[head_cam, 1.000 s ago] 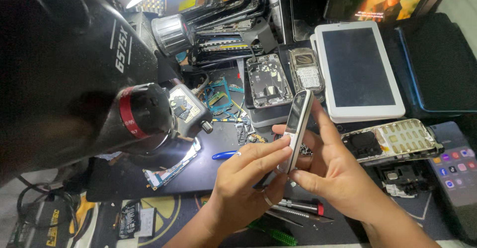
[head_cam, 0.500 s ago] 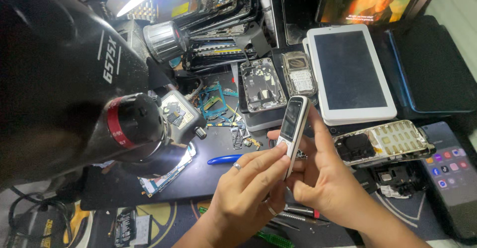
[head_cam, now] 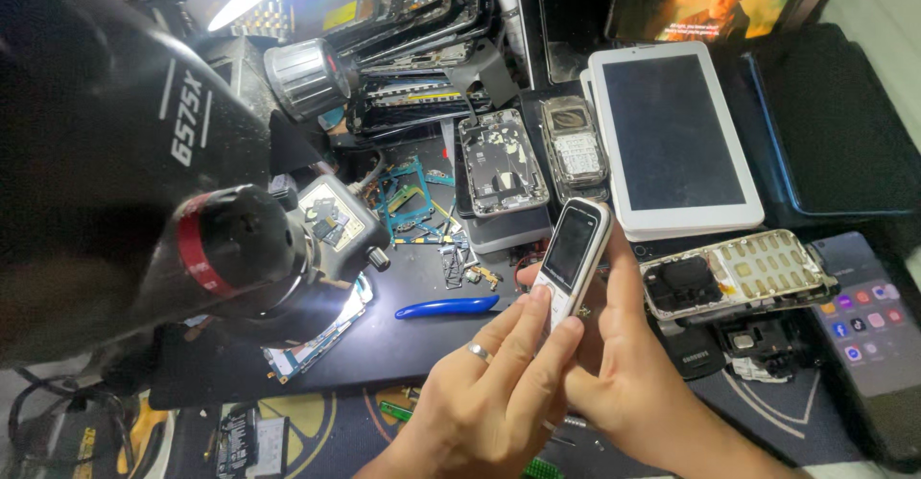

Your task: The person uses pliers and a screwdriver to remove components from a disassembled mobile phone. They then handle a white feature phone, remove its back cover, and use a screwdriver to adjust internal parts.

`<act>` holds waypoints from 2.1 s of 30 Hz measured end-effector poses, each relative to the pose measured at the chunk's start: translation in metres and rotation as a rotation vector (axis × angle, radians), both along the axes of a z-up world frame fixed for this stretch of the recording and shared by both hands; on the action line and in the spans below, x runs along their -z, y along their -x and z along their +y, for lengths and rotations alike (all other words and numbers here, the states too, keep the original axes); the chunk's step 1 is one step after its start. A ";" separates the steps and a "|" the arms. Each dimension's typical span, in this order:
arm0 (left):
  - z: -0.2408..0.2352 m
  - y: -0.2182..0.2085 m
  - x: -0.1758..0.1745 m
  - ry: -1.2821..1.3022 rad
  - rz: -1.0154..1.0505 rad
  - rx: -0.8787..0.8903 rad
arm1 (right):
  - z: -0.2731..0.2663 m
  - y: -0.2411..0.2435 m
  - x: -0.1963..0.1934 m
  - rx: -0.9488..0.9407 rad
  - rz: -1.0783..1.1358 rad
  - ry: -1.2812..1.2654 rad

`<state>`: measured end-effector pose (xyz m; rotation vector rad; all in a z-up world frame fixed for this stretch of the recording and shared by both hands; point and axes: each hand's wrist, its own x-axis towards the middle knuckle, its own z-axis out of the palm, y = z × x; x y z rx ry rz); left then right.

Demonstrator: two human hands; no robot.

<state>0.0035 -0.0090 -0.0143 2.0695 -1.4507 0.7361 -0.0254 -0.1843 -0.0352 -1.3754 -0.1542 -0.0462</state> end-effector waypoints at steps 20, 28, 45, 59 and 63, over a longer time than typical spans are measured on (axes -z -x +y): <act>0.001 -0.001 -0.008 0.034 -0.078 -0.003 | -0.009 0.003 0.007 -0.109 -0.079 -0.079; 0.012 -0.007 -0.004 0.132 0.139 0.031 | -0.012 -0.008 0.000 -0.199 0.131 -0.351; 0.013 0.002 -0.006 -0.010 -0.072 -0.001 | -0.004 0.001 0.001 -0.054 0.146 -0.074; -0.002 -0.004 -0.012 0.119 0.165 0.073 | -0.023 0.005 -0.004 -0.128 0.208 -0.068; -0.006 -0.005 -0.010 0.075 0.095 0.054 | -0.022 0.003 -0.002 -0.127 0.073 -0.076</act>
